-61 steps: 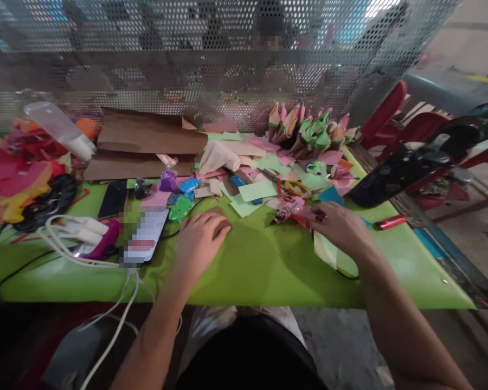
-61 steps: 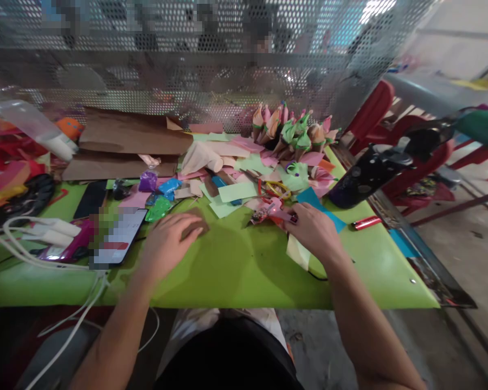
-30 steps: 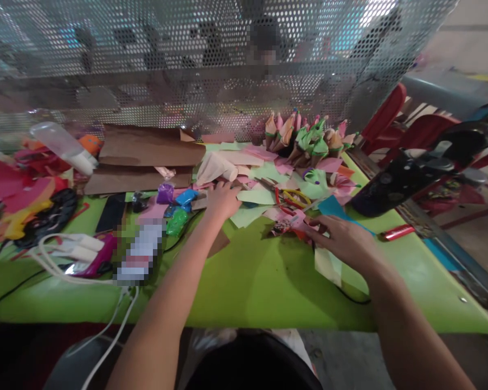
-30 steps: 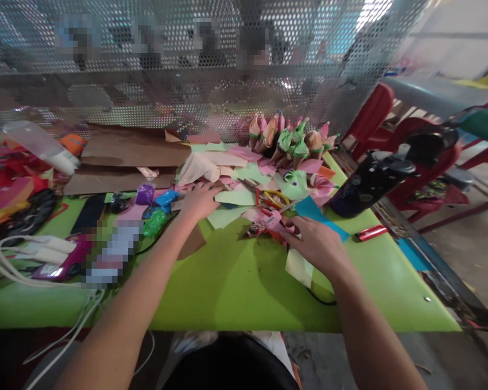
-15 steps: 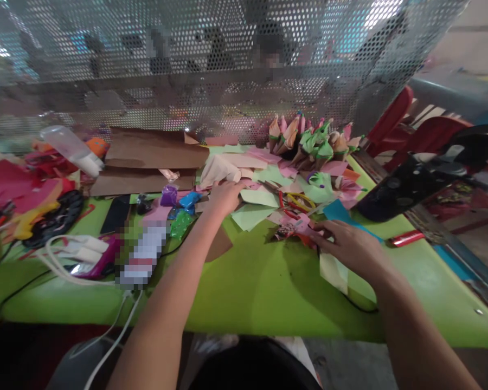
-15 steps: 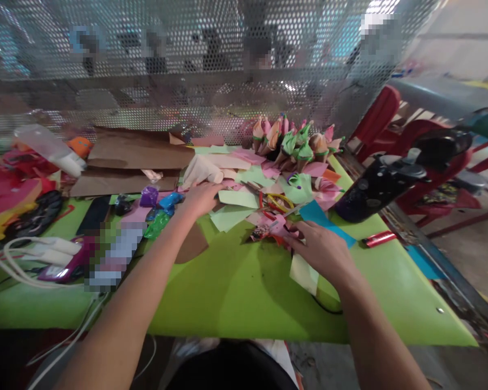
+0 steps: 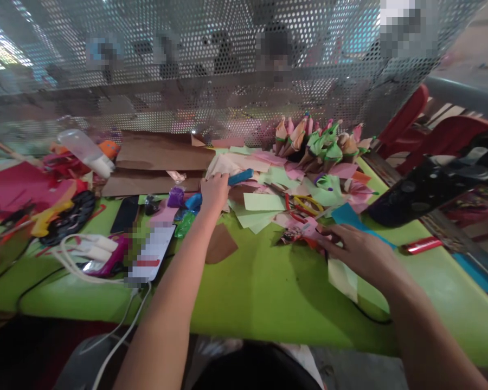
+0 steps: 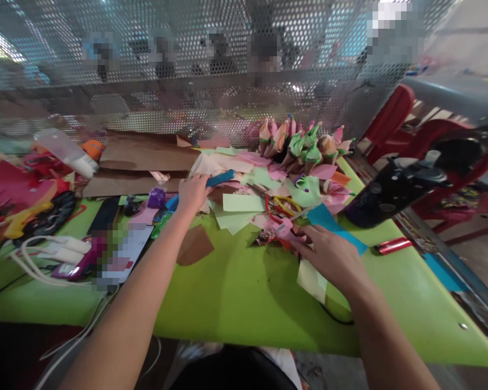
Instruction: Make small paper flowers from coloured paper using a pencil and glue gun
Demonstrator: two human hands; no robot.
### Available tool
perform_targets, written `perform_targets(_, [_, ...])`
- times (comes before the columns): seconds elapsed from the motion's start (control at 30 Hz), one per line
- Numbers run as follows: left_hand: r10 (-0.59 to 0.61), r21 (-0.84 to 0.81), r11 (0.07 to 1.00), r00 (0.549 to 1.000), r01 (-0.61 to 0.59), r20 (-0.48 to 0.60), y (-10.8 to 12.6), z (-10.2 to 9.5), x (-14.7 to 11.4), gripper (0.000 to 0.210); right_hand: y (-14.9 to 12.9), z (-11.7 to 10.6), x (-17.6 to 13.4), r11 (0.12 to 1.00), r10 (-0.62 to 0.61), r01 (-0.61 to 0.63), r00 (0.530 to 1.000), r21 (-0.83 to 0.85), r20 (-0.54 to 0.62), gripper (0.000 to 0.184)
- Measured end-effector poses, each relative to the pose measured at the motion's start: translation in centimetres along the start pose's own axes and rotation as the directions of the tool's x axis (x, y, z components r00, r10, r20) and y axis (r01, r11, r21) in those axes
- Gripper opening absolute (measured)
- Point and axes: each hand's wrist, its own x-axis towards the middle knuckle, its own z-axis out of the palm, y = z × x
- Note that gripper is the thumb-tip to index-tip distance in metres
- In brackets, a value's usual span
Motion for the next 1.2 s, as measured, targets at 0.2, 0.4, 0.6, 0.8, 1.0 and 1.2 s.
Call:
perform_targets(0.2, [-0.143, -0.01, 0.99, 0.99, 0.143, -0.002, -1.4, 1.0, 0.2, 0.034, 0.1, 0.1, -0.1, 0.999, -0.022, 0.023, 0.999, 0.026, -0.023, 0.041])
perform_targets(0.4, [-0.063, -0.099, 0.993, 0.997, 0.058, -0.051, -0.7, 1.2, -1.3, 0.035, 0.4, 0.3, 0.0, 0.999, -0.038, 0.039, 0.999, 0.033, -0.027, 0.047])
perform_targets(0.6, [0.111, -0.139, 0.985, 0.992, -0.101, 0.068, 0.8, 0.6, -4.2, 0.043, 0.0, -0.5, 0.1, 0.999, 0.031, -0.033, 0.997, 0.028, 0.075, 0.047])
perform_targets(0.8, [0.185, -0.145, 0.978, 0.949, -0.151, 0.257, 1.3, 0.3, -6.1, 0.038, 0.2, -0.2, 0.1, 0.998, 0.032, -0.035, 0.998, 0.052, 0.058, 0.051])
perform_targets(1.0, [0.164, -0.183, 0.975, 0.963, -0.125, 0.215, 1.0, 0.2, -4.9, 0.043, 0.3, -0.1, 0.2, 0.998, 0.0, -0.003, 0.999, 0.061, 0.044, 0.049])
perform_targets(1.2, [0.058, -0.124, 0.992, 0.978, -0.033, 0.201, -0.5, 1.7, -2.5, 0.054, 0.9, 0.6, 0.4, 0.999, -0.018, 0.017, 0.999, 0.048, 0.031, 0.053])
